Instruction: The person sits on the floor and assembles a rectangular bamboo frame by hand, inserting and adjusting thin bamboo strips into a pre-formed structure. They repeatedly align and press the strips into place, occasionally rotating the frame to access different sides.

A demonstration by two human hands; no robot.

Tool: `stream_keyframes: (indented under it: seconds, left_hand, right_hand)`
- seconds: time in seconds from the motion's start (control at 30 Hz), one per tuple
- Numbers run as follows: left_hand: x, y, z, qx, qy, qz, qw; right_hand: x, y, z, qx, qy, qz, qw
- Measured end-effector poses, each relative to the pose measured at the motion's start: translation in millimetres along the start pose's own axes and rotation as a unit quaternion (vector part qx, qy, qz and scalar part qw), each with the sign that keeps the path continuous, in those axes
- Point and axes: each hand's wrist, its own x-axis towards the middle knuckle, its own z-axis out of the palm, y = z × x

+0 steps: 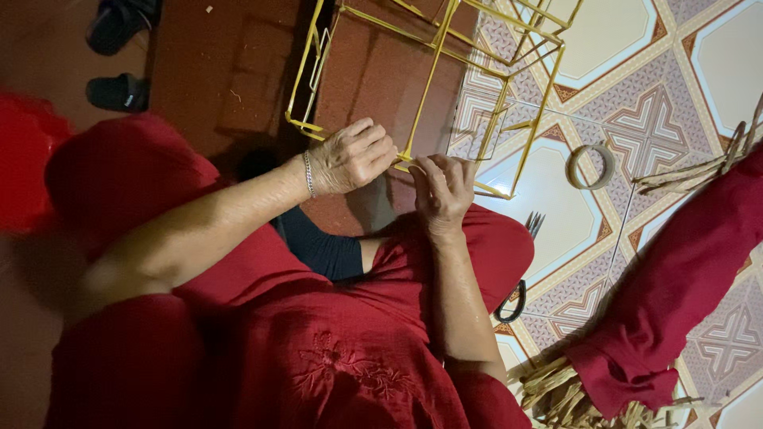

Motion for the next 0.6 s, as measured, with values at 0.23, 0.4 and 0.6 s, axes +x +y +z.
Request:
stream_keyframes:
  seconds: [0.23,0.4,0.6]
  left_hand:
    - [-1,3,4,-0.048,-0.026,-0.047,0.997]
    - [2,3,22,-0.175,-0.051,-0.166,0.969]
    - [5,-4,29,-0.378,-0.129,-0.337,0.852]
  right_hand:
    - [6,-3,1,-0.007,-0.012,0.001,1.000]
    - [15,-3,-1,-0.021,-0.049,0.024,0.998]
    - [14,-7,-2,0.006,-0.058,0.065,0.996]
